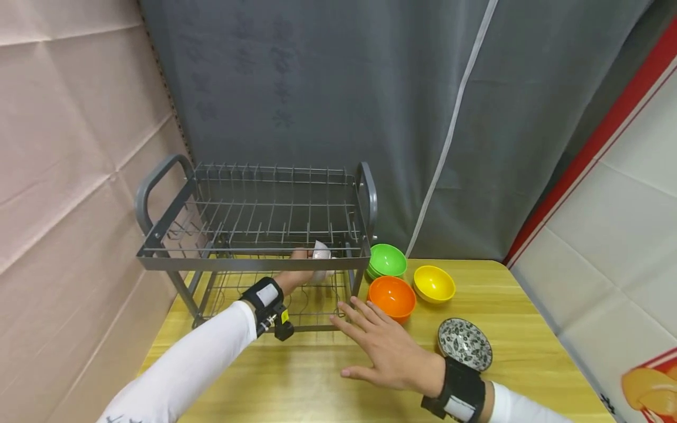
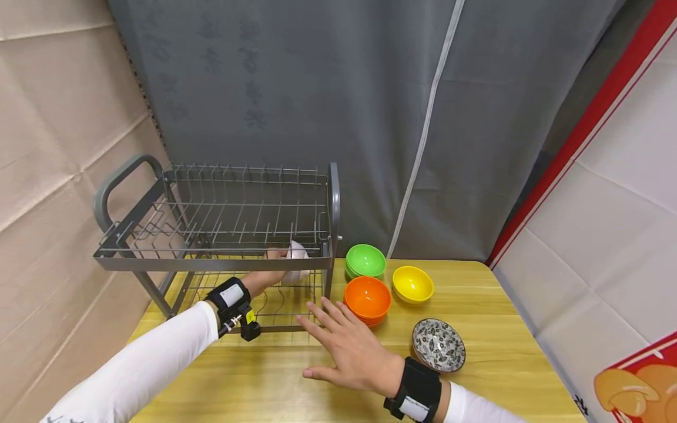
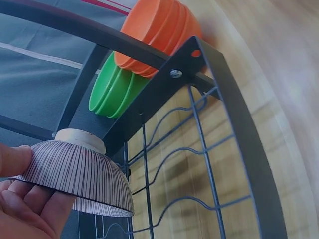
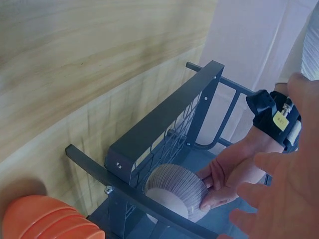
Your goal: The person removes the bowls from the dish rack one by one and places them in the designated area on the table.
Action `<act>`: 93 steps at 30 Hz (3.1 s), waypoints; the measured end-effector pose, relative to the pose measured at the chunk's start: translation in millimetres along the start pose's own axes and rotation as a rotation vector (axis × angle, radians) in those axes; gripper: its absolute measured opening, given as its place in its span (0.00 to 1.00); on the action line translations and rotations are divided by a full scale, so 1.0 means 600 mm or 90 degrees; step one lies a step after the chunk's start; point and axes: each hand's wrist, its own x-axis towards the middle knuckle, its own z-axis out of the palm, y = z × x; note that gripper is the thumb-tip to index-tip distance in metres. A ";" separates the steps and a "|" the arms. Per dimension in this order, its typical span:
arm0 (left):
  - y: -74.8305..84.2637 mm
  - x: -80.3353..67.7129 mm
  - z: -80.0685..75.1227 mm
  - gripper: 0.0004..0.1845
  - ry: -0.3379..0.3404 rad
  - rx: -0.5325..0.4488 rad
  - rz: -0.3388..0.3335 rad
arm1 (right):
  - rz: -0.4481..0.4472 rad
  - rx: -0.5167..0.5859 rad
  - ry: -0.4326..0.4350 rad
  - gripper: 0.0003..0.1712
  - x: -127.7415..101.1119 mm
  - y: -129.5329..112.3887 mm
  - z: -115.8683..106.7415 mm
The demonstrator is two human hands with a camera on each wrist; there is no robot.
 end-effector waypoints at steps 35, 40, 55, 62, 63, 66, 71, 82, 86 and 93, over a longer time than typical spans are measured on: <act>0.001 -0.111 -0.058 0.23 -0.057 0.194 0.132 | -0.035 0.010 -0.011 0.51 0.056 0.017 -0.026; 0.001 -0.121 -0.059 0.18 -0.098 0.179 0.092 | -0.043 0.022 -0.013 0.51 0.069 0.017 -0.033; 0.007 -0.168 -0.054 0.12 -0.109 0.380 0.171 | -0.076 0.018 -0.012 0.53 0.093 0.004 -0.027; 0.010 -0.185 -0.061 0.08 -0.144 0.403 0.196 | -0.092 0.003 -0.028 0.54 0.100 -0.001 -0.027; 0.011 -0.187 -0.063 0.06 -0.151 0.406 0.206 | -0.094 0.000 -0.031 0.54 0.101 -0.002 -0.027; 0.016 -0.193 -0.066 0.03 -0.160 0.438 0.246 | -0.093 -0.011 -0.046 0.54 0.104 -0.003 -0.026; 0.026 -0.202 -0.066 0.06 -0.166 0.499 0.276 | -0.098 -0.003 -0.061 0.54 0.107 -0.004 -0.024; 0.037 -0.217 -0.055 0.07 -0.173 0.595 0.344 | -0.127 -0.023 -0.043 0.55 0.122 -0.001 -0.016; 0.037 -0.219 -0.051 0.04 -0.183 0.597 0.364 | -0.138 -0.025 -0.058 0.54 0.124 0.001 -0.014; 0.037 -0.220 -0.051 0.03 -0.173 0.617 0.385 | -0.151 -0.032 -0.077 0.50 0.130 0.003 -0.015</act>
